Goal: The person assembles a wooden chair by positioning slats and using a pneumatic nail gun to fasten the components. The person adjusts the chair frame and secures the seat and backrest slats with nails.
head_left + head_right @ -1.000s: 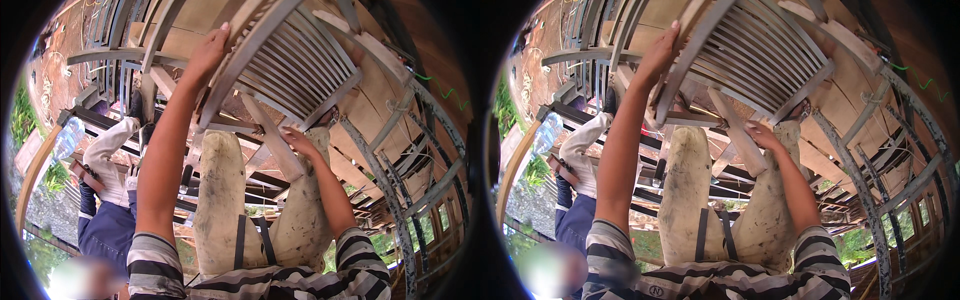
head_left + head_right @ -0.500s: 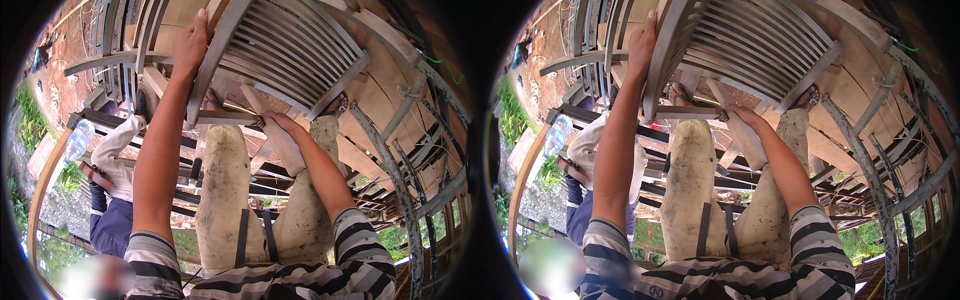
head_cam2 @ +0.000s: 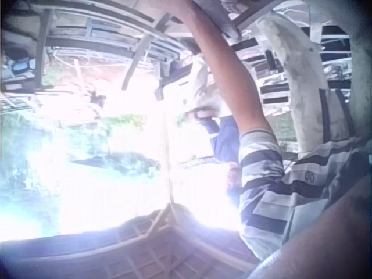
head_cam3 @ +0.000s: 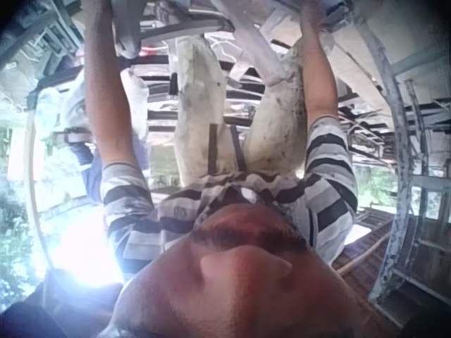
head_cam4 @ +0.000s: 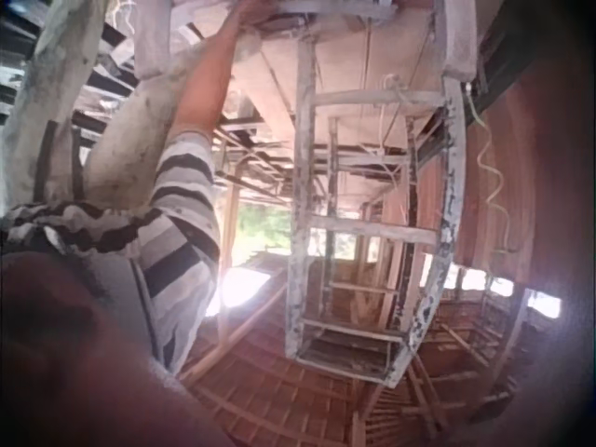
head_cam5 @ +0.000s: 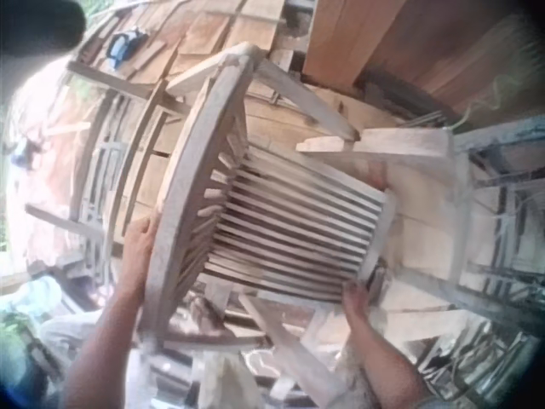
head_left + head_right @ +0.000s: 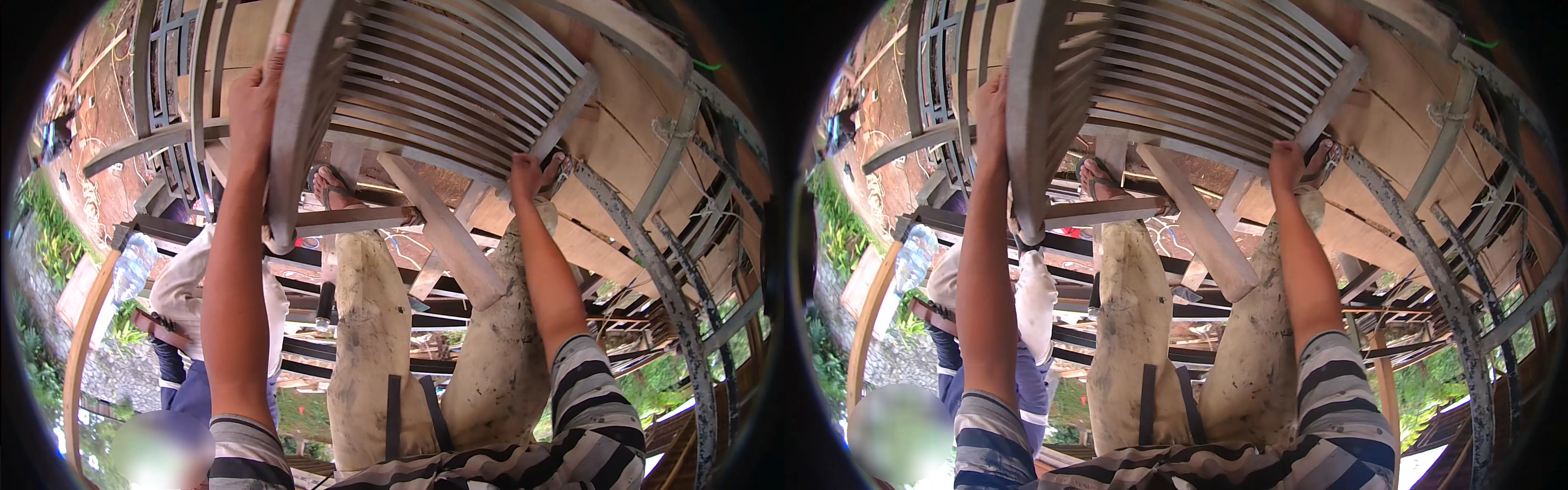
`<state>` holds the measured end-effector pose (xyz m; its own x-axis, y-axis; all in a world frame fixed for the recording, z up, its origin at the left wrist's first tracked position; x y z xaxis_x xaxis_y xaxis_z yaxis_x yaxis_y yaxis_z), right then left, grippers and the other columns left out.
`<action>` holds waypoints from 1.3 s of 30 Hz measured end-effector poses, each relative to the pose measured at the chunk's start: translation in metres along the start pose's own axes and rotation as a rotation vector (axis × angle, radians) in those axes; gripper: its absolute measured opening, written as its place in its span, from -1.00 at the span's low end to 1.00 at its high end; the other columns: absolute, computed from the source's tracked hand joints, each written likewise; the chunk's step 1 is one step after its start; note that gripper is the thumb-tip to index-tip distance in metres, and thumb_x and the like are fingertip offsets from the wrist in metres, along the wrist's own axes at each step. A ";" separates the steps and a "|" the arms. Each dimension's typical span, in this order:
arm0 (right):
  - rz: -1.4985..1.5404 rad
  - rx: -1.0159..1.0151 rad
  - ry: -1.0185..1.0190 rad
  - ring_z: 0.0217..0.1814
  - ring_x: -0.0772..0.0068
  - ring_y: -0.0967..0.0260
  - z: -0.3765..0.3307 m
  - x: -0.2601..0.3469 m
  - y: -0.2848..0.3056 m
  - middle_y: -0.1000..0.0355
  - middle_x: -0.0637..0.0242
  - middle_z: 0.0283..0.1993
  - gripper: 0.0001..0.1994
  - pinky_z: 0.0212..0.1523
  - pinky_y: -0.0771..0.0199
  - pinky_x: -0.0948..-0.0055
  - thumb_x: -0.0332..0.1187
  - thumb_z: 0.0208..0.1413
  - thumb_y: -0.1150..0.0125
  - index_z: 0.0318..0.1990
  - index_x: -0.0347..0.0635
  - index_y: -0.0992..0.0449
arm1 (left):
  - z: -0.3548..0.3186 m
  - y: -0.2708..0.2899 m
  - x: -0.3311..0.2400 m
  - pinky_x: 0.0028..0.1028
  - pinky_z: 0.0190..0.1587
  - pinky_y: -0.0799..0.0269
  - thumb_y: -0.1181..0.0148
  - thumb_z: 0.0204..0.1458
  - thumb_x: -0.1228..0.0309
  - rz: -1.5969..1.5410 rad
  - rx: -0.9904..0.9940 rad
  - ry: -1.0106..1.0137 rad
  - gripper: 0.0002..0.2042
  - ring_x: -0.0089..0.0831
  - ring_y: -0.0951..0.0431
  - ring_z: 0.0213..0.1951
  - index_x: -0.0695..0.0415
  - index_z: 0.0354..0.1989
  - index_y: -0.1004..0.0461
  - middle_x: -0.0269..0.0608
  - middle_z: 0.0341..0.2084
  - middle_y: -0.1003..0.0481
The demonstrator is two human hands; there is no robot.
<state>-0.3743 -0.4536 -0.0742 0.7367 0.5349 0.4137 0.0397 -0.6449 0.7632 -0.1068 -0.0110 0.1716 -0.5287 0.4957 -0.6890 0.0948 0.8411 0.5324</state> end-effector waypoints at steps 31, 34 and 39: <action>-0.410 0.189 0.616 0.11 -0.16 -0.49 0.082 0.139 0.004 -0.54 -0.10 0.04 -0.45 0.07 -0.49 0.02 -0.06 0.15 -0.38 0.12 -0.33 -0.50 | -0.008 -0.011 -0.018 -0.41 -0.57 -0.02 -0.17 0.24 -0.21 -0.074 0.005 0.029 -0.32 -0.62 -0.16 -0.61 0.16 -0.70 -0.30 -0.47 -0.74 -0.18; -0.348 0.199 0.611 0.08 -0.20 -0.49 0.083 0.137 0.008 -0.54 -0.14 0.01 -0.48 0.04 -0.49 0.00 -0.04 0.17 -0.36 0.06 -0.34 -0.52 | -0.008 -0.008 -0.021 -0.43 -0.56 -0.03 -0.18 0.22 -0.22 -0.089 0.024 0.042 -0.31 -0.62 -0.17 -0.60 0.17 -0.70 -0.30 -0.46 -0.74 -0.19; -0.362 0.270 0.524 0.03 -0.27 -0.49 0.083 0.159 0.028 -0.55 -0.15 -0.07 -0.52 -0.02 -0.49 -0.06 0.01 0.23 -0.27 -0.01 -0.29 -0.55 | -0.010 0.004 -0.024 -0.44 -0.55 -0.02 -0.21 0.20 -0.23 -0.111 -0.056 0.084 -0.31 -0.62 -0.17 -0.60 0.18 -0.71 -0.36 -0.45 -0.74 -0.21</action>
Point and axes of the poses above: each hand's wrist, its own z-axis towards the middle knuckle, its own y-axis out of the back of the hand, x = y × z, the point moved 1 cm from there along z, towards the middle knuckle
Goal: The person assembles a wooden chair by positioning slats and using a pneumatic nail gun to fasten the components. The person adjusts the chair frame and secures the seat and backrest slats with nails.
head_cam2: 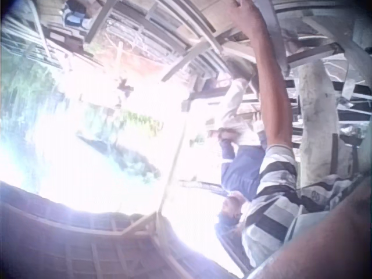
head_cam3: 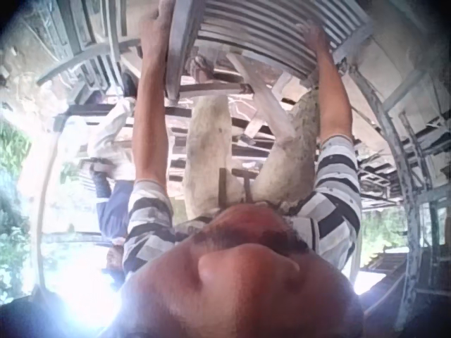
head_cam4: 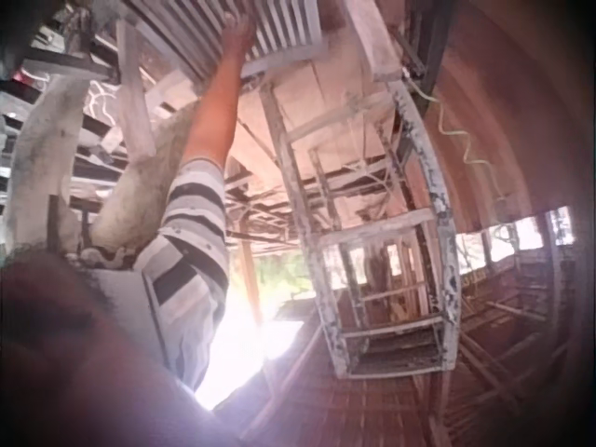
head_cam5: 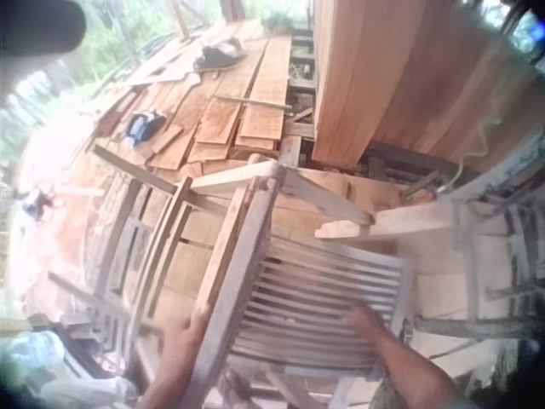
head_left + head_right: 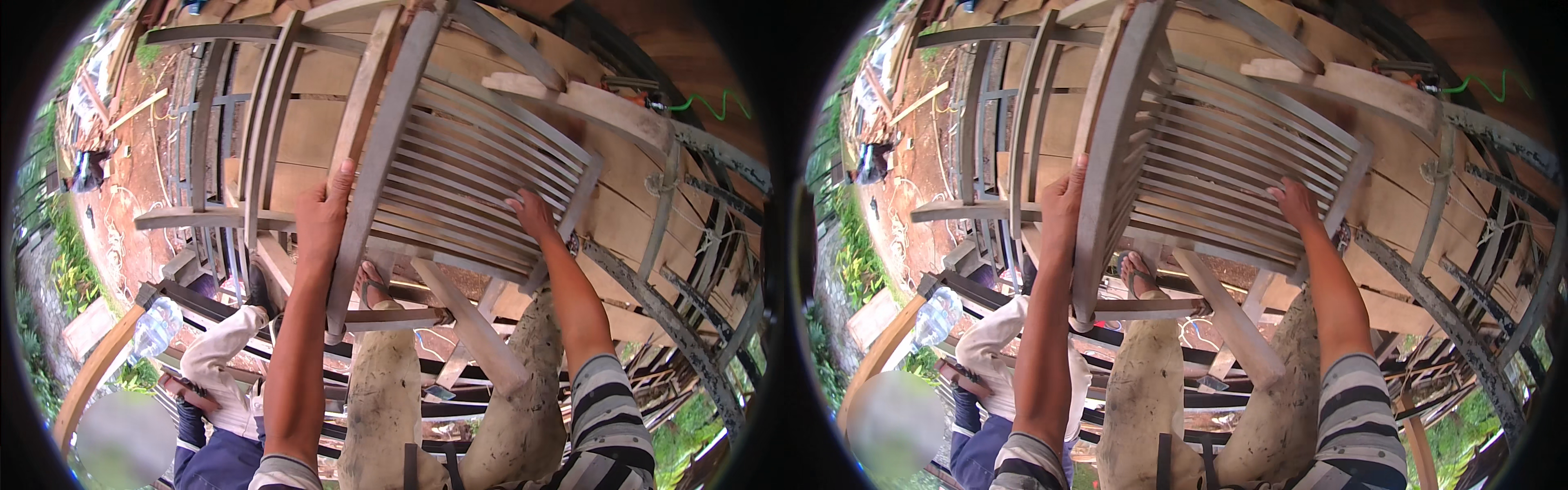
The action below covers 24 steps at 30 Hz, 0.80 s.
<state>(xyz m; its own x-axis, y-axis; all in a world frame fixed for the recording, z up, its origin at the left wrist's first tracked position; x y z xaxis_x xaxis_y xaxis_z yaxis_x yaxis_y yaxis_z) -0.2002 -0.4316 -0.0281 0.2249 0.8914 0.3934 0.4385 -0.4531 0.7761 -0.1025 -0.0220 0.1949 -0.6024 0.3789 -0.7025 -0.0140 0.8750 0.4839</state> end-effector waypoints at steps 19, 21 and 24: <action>-0.523 -0.231 0.036 0.05 -0.17 -0.45 -0.175 0.125 0.335 -0.54 -0.02 -0.09 -0.77 0.06 -0.41 -0.03 -0.42 0.20 -0.29 -0.02 -0.28 -0.54 | -0.185 0.191 -0.146 -0.14 -0.28 -0.48 0.10 0.24 -0.37 -0.116 0.115 0.063 -0.17 -0.12 -0.62 -0.43 0.34 -0.38 -0.64 0.12 -0.59 -0.56; -0.550 -0.287 0.101 0.02 -0.17 -0.46 -0.191 0.147 0.366 -0.54 -0.01 -0.10 -0.80 0.04 -0.40 -0.02 -0.42 0.20 -0.28 -0.06 -0.27 -0.54 | -0.210 0.216 -0.158 -0.05 -0.21 -0.51 0.13 0.22 -0.40 -0.208 0.104 0.051 -0.13 0.15 -0.65 -0.36 0.36 -0.39 -0.64 0.27 -0.55 -0.56; -0.632 -0.344 0.159 -0.01 -0.16 -0.46 -0.220 0.187 0.407 -0.54 -0.01 -0.11 -0.82 0.04 -0.41 -0.02 -0.41 0.23 -0.26 -0.07 -0.26 -0.53 | -0.238 0.261 -0.169 -0.05 -0.21 -0.51 0.14 0.22 -0.40 -0.324 0.108 0.059 -0.13 0.15 -0.64 -0.36 0.35 -0.38 -0.65 0.27 -0.53 -0.56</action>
Point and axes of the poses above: each hand's wrist, its own z-axis towards the middle knuckle, its own y-axis out of the back of the hand, x = y × z, the point moved 1 cm from there along z, towards the middle knuckle
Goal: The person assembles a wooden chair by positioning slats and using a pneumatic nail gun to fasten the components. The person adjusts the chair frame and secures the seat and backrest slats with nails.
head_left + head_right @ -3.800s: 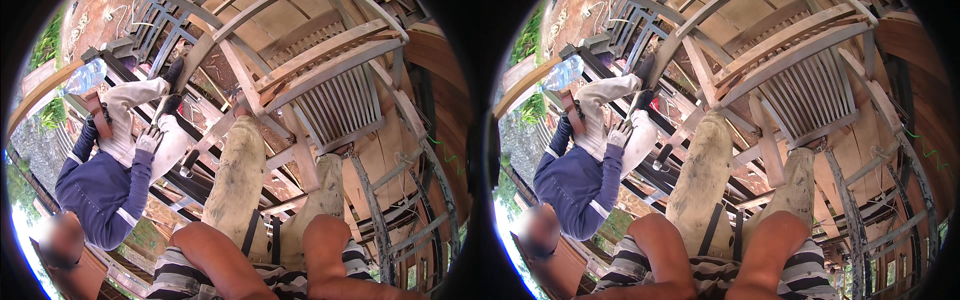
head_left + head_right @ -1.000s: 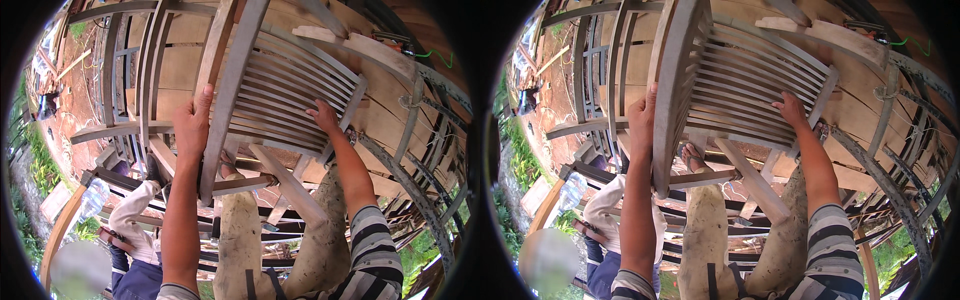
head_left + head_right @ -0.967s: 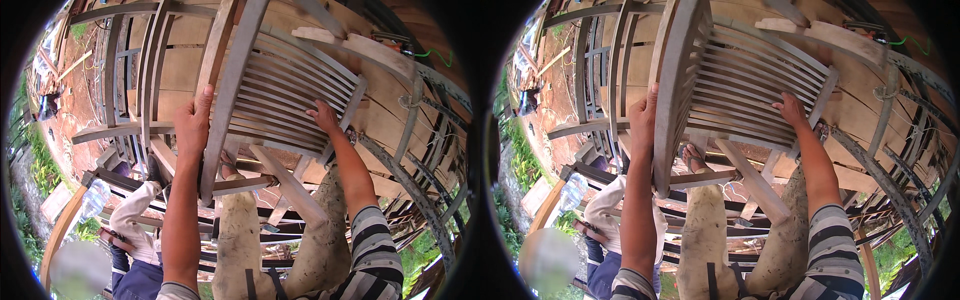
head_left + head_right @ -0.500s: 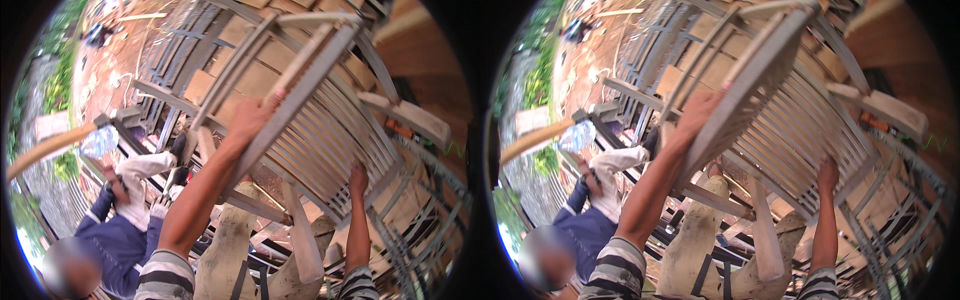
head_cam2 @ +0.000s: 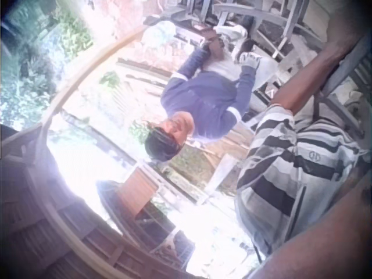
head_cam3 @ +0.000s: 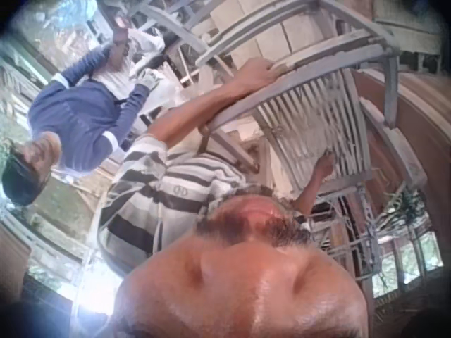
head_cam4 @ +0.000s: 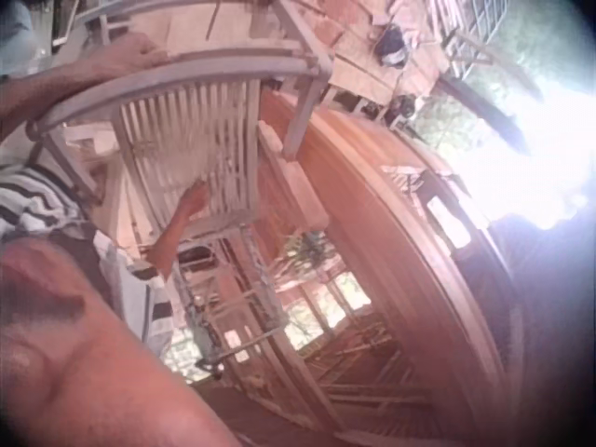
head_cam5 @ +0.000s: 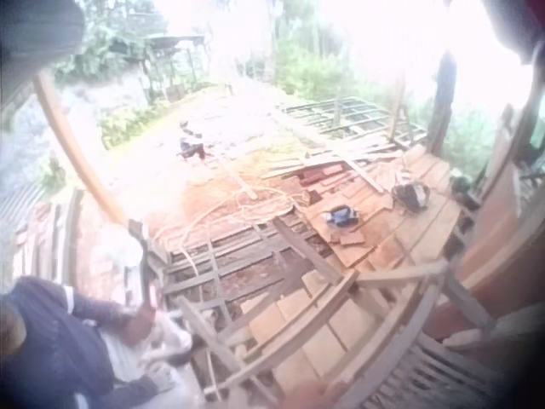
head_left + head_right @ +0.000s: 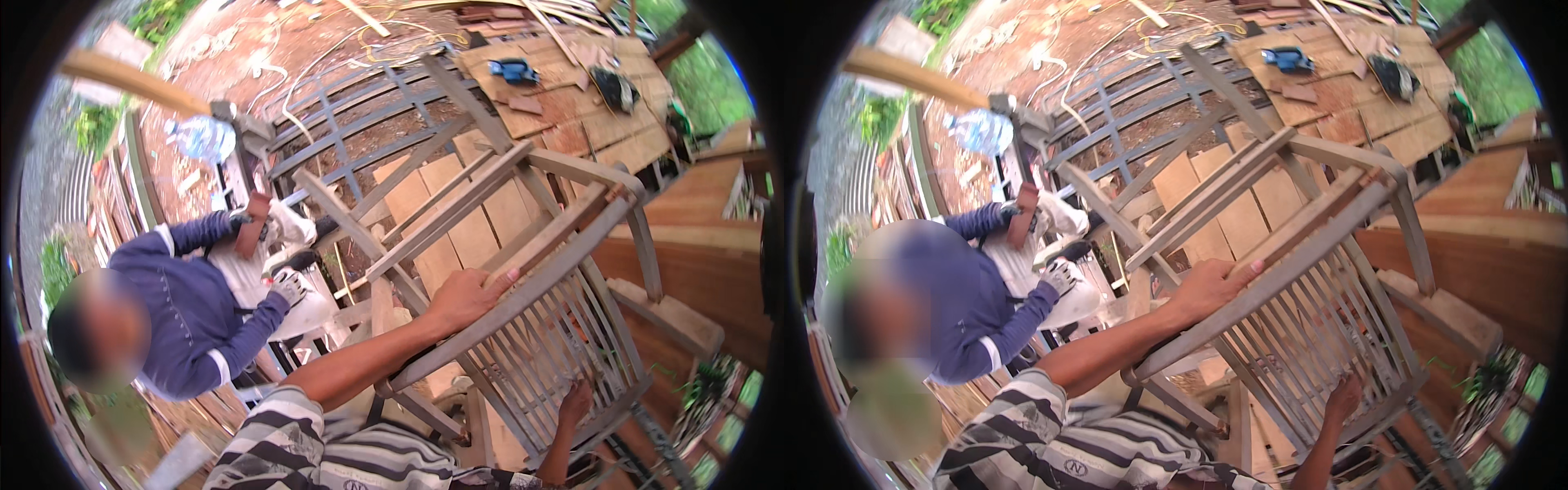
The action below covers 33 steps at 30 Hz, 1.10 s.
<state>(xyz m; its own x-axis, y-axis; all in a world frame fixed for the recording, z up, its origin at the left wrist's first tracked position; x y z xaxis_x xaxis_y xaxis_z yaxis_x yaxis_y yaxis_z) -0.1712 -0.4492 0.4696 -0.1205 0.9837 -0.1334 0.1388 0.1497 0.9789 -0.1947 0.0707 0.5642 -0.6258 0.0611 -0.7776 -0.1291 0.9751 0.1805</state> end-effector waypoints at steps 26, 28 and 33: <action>-0.041 -0.140 0.320 0.01 -0.13 -0.50 0.317 0.380 0.227 -0.55 -0.07 -0.10 -0.73 -0.03 -0.46 -0.02 -0.31 0.37 -0.10 0.02 -0.36 -0.50 | 0.034 0.370 -0.181 -0.07 -0.25 -0.52 0.00 0.17 -0.39 -0.104 -0.364 -0.141 -0.20 0.12 -0.65 -0.36 0.28 -0.37 -0.66 0.18 -0.50 -0.59; -0.010 -0.184 0.393 0.01 -0.15 -0.47 0.346 0.415 0.243 -0.53 -0.07 -0.10 -0.75 0.02 -0.42 -0.01 -0.33 0.36 -0.09 -0.02 -0.36 -0.50 | 0.051 0.388 -0.186 -0.08 -0.27 -0.52 0.01 0.18 -0.38 -0.131 -0.408 -0.150 -0.21 0.09 -0.65 -0.39 0.27 -0.37 -0.67 0.16 -0.51 -0.59; 0.010 -0.231 0.429 0.05 -0.10 -0.44 0.401 0.518 0.240 -0.52 -0.02 -0.08 -0.79 0.11 -0.36 0.00 -0.35 0.35 -0.09 -0.05 -0.34 -0.49 | 0.094 0.472 -0.163 -0.11 -0.28 -0.51 0.03 0.22 -0.35 -0.185 -0.508 -0.189 -0.26 0.02 -0.65 -0.42 0.21 -0.33 -0.69 0.10 -0.55 -0.58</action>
Point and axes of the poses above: each hand's wrist, its own z-axis towards the middle knuckle, its own y-axis out of the back of the hand, x = y × z, the point moved 1 cm from there along z, towards the middle knuckle
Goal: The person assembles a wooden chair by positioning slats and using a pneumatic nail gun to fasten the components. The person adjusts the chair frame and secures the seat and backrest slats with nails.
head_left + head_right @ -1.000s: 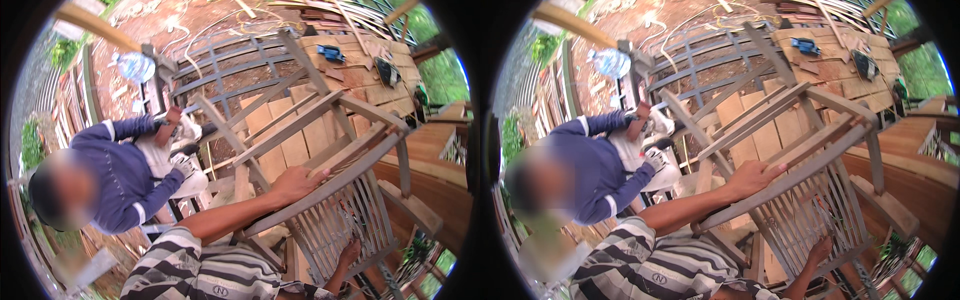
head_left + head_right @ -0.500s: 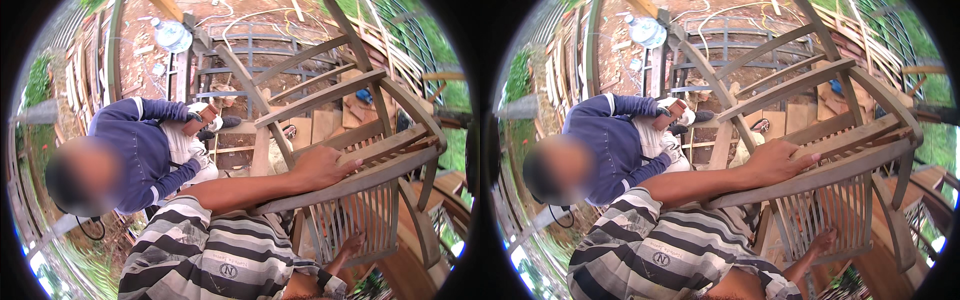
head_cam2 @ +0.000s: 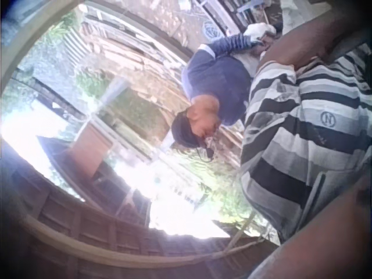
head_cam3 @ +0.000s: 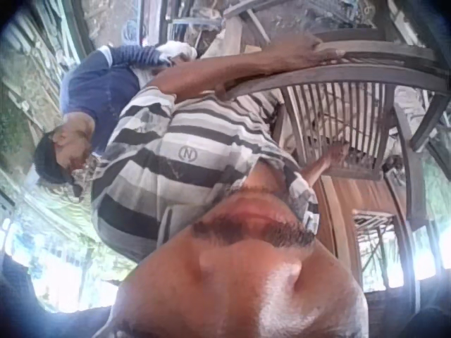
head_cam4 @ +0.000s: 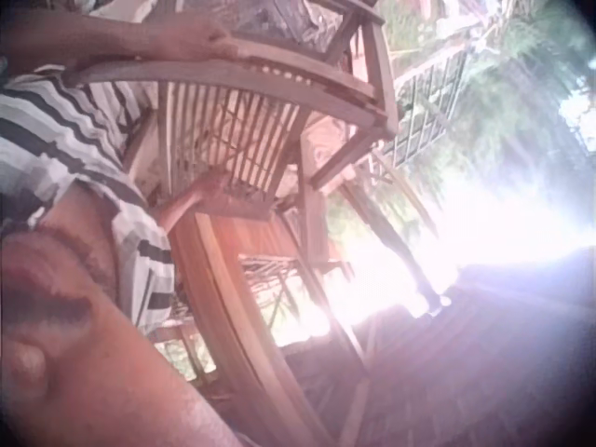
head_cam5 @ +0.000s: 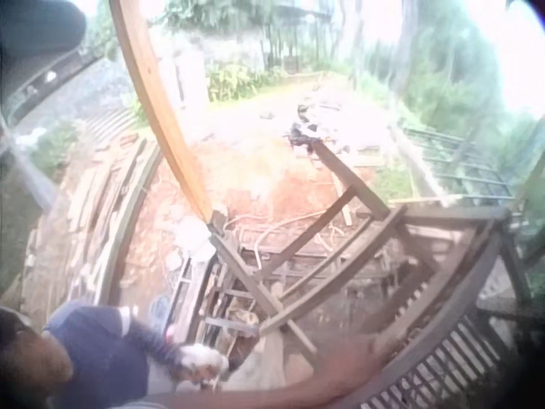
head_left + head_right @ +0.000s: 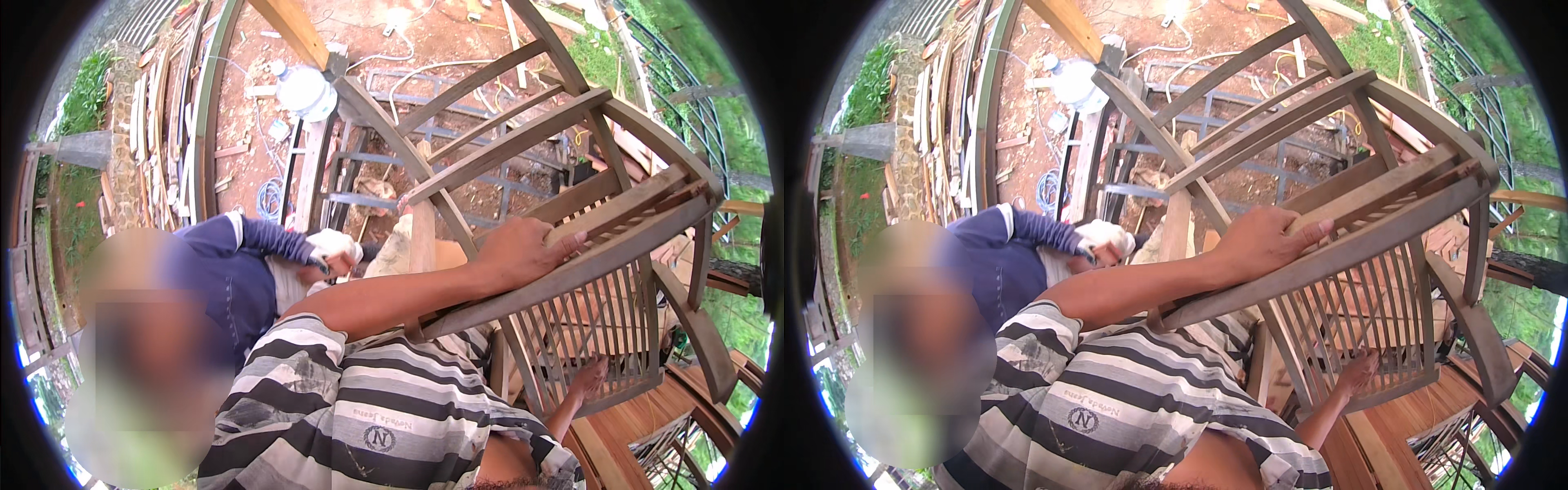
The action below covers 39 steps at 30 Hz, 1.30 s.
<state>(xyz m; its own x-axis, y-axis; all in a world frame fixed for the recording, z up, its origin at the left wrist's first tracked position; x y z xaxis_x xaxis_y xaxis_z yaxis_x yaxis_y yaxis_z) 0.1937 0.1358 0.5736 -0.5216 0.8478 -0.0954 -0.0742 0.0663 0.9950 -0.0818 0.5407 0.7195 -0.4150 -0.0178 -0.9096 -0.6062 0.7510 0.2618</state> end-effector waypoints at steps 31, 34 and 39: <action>0.060 -0.098 0.054 0.01 -0.24 -0.46 0.421 0.441 -0.147 -0.51 -0.18 -0.06 -0.63 -0.01 -0.40 -0.06 -0.14 0.43 -0.01 0.02 -0.34 -0.48 | 0.477 0.317 0.123 -0.06 -0.19 -0.54 0.02 0.17 -0.40 -0.013 -0.132 -0.157 -0.23 0.08 -0.67 -0.32 0.20 -0.26 -0.71 0.14 -0.48 -0.62; 0.013 -0.191 0.097 0.06 -0.22 -0.47 0.461 0.453 -0.175 -0.54 -0.15 -0.01 -0.62 0.04 -0.42 -0.05 -0.15 0.42 -0.02 0.09 -0.32 -0.49 | 0.522 0.345 0.142 -0.06 -0.17 -0.55 0.02 0.18 -0.38 -0.065 -0.161 -0.138 -0.25 0.07 -0.68 -0.30 0.17 -0.21 -0.71 0.16 -0.48 -0.62; -0.018 -0.304 0.181 0.07 -0.21 -0.46 0.529 0.568 -0.195 -0.54 -0.11 0.01 -0.66 0.07 -0.41 -0.04 -0.20 0.37 -0.11 0.07 -0.32 -0.50 | 0.614 0.430 0.186 -0.10 -0.15 -0.56 0.00 0.18 -0.36 -0.108 -0.173 -0.178 -0.29 0.07 -0.69 -0.28 0.12 -0.17 -0.73 0.14 -0.46 -0.63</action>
<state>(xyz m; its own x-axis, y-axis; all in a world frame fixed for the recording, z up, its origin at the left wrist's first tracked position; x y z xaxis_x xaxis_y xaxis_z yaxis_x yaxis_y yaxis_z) 0.3616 0.8831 0.3408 -0.6579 0.7394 -0.1429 -0.3199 -0.1026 0.9419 -0.0032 1.2656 0.4654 -0.2254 0.0362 -0.9736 -0.7538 0.6266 0.1978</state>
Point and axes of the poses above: each hand's wrist, its own z-axis towards the middle knuckle, its own y-axis out of the back of the hand, x = y × z, the point moved 1 cm from there along z, towards the middle knuckle
